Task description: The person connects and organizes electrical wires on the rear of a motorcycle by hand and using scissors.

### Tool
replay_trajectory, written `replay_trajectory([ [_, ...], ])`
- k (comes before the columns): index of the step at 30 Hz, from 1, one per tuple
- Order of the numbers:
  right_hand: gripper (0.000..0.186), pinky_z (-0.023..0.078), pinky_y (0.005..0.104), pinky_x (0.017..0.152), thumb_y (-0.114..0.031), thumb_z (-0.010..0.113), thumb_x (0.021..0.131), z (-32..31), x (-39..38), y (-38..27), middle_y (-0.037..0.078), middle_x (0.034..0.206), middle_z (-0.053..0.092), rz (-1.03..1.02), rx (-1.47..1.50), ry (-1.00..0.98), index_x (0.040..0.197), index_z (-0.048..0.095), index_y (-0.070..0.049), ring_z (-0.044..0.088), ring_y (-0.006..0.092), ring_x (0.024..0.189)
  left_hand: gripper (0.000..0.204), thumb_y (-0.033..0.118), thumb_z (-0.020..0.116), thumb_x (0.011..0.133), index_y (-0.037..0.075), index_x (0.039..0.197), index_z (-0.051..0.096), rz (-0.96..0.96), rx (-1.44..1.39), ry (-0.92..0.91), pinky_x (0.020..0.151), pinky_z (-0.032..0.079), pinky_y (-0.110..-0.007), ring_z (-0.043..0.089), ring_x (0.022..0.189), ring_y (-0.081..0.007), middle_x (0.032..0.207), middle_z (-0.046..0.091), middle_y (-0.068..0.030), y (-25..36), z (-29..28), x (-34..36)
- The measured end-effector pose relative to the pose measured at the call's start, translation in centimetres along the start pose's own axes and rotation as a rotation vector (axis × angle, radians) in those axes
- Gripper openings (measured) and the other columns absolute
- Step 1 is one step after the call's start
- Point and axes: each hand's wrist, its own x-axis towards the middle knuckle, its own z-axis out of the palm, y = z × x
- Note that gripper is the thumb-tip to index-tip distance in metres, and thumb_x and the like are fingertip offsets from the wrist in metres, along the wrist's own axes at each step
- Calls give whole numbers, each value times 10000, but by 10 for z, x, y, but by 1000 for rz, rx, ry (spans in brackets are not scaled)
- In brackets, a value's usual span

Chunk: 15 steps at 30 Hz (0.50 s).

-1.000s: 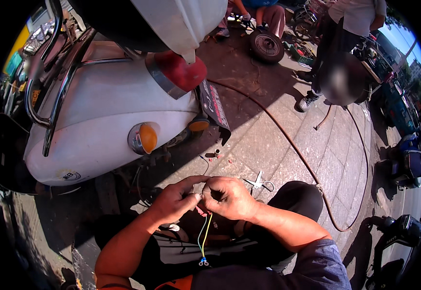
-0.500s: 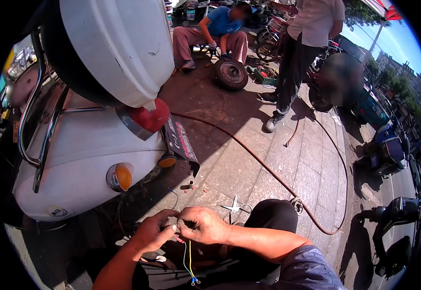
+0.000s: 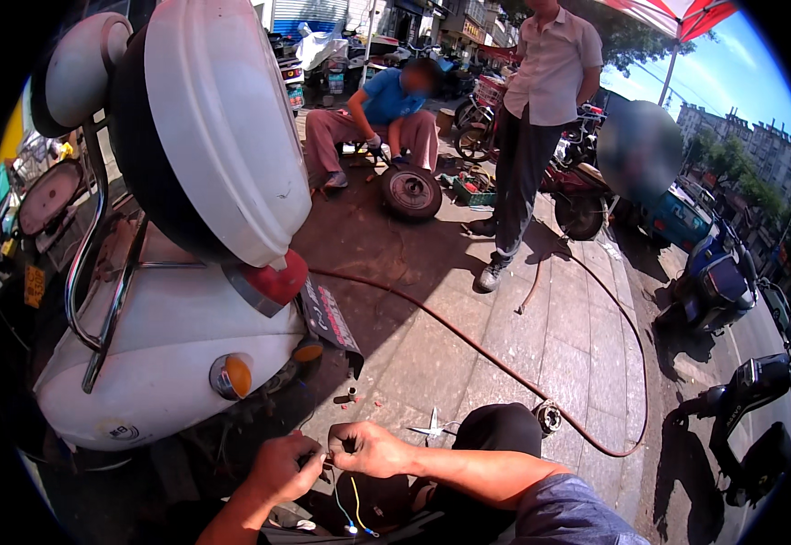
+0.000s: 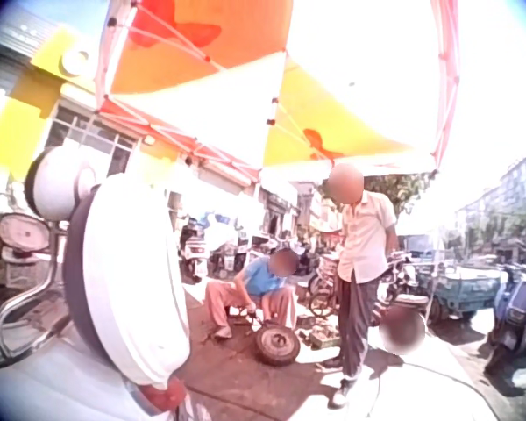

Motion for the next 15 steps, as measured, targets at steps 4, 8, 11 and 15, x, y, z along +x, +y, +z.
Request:
replay_trajectory([
  [4,174,549,450,732,-145,747,799,-1,6,5,86,800,641,-433,-650,70,884,642,-36,672,294,800,202,226,681,902,29,876,722,15,189,-101,749,568,-475,710,858,-420,876,728,-208,0,-1,2],
  [8,232,534,487,784,-187,744,753,0,6,-19,126,898,631,-721,-922,-33,936,657,-75,645,354,912,218,241,684,920,36,944,755,-129,215,-203,746,568,-464,721,842,-404,867,730,-209,-4,-7,-7],
  [11,206,534,474,813,-210,730,830,0,2,-13,135,918,624,-541,-751,62,972,661,-77,651,332,929,217,241,699,920,42,972,766,-237,-2,-165,740,567,-453,717,818,-390,838,729,-195,-3,-8,-7],
  [15,238,546,412,847,-241,666,986,3,6,4,168,951,700,4,-164,25,1067,663,-17,700,322,924,188,220,708,917,48,963,767,-194,2,-58,741,562,-452,696,812,-385,816,723,-175,-8,-5,-5],
])
